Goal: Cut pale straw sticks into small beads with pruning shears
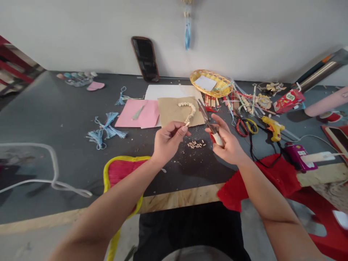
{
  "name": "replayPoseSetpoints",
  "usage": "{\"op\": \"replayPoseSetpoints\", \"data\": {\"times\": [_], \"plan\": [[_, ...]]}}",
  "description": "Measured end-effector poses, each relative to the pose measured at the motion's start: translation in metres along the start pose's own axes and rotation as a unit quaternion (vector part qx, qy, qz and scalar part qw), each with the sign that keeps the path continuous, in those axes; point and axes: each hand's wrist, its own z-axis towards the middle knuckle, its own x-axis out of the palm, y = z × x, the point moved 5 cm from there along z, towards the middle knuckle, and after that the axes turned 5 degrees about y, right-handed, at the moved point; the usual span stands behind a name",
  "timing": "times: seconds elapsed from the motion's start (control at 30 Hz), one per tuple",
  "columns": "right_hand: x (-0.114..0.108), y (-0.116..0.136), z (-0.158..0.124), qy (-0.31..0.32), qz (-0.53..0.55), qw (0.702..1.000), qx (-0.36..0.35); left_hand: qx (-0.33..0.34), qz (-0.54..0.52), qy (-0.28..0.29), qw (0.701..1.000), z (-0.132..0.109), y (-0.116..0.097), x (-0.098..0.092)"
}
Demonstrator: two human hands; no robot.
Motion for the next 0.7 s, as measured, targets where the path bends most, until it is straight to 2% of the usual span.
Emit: {"op": "replayPoseSetpoints", "data": {"times": [0.17, 0.3, 0.7], "plan": [[0.007, -0.003, 0.0, -0.004, -0.149, 0.988, -0.041, -0.047, -0.117, -0.004, 0.992, 0.004, 0.004, 0.002], [0.007, -0.004, 0.001, 0.004, -0.257, 0.966, -0.041, -0.055, -0.134, 0.008, 0.989, 0.003, 0.003, 0.005], [0.015, -0.003, 0.001, 0.013, -0.312, 0.95, -0.032, -0.034, -0.09, 0.052, 0.994, 0.002, 0.006, 0.009]]}}
